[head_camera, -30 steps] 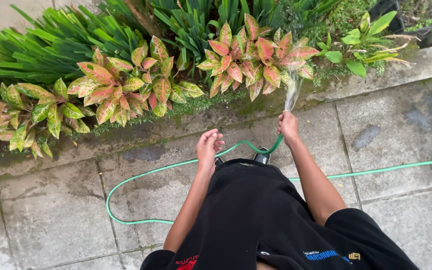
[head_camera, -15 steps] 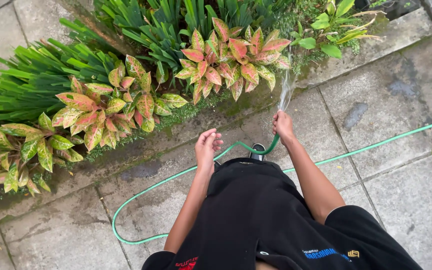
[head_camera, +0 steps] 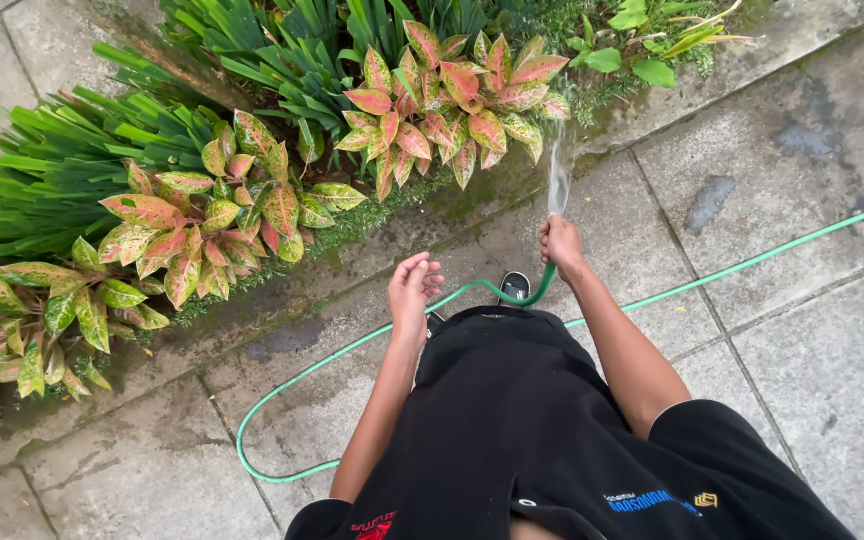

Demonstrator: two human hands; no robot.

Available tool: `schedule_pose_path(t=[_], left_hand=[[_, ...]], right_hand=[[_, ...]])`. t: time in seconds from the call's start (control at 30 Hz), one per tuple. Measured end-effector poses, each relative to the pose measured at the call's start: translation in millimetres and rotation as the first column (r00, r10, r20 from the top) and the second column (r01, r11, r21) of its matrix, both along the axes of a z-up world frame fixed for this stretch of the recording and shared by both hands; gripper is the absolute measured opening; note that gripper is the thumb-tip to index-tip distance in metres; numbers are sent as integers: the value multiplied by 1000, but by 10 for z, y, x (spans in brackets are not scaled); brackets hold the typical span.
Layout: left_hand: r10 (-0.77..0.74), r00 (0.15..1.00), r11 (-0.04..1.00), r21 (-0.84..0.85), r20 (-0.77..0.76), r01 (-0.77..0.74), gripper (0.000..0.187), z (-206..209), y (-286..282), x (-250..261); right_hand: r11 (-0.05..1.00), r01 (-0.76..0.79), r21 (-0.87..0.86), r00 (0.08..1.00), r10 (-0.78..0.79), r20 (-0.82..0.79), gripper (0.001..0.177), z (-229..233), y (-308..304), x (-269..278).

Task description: Watering a variety of garden plants using a green hose.

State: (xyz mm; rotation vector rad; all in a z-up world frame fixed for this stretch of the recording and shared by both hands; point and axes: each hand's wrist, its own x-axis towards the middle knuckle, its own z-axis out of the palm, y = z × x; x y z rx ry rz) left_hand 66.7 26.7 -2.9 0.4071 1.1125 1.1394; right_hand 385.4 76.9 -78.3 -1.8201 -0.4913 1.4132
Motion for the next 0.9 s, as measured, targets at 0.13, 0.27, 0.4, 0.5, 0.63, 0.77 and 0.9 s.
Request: schedule_pose_path(t=[0.13, 0.27, 0.4, 0.5, 0.63, 0.77, 0.9], left_hand=[[-2, 1000, 1000, -16, 0, 2, 24, -21, 3, 41], [-10, 1000, 1000, -28, -4, 10, 25, 35, 26, 79], [-10, 1000, 1000, -27, 9, 11, 25, 56, 43, 101], [-5, 1000, 1000, -31, 10, 6, 25, 31, 42, 109], [0, 1000, 1000, -24, 14, 0, 25, 21, 41, 102], [18, 1000, 1000, -25, 4, -18, 25, 71, 41, 83], [35, 999, 999, -25, 9, -35, 25, 53, 23, 54]], right_hand=[[990, -133, -33, 990, 134, 30, 33, 194, -24, -53], [974, -224, -42, 973, 225, 40, 33, 153, -62, -115], [967, -254, -37, 965, 256, 64, 33, 47, -71, -125], [971, -239, -16, 967, 240, 89, 33, -38, -62, -108], [938, -347, -31, 927, 347, 144, 38, 116, -25, -197], [912, -407, -46, 880, 404, 251, 41, 44, -6, -287], [862, -507, 12, 770, 447, 454, 47, -22, 21, -380]])
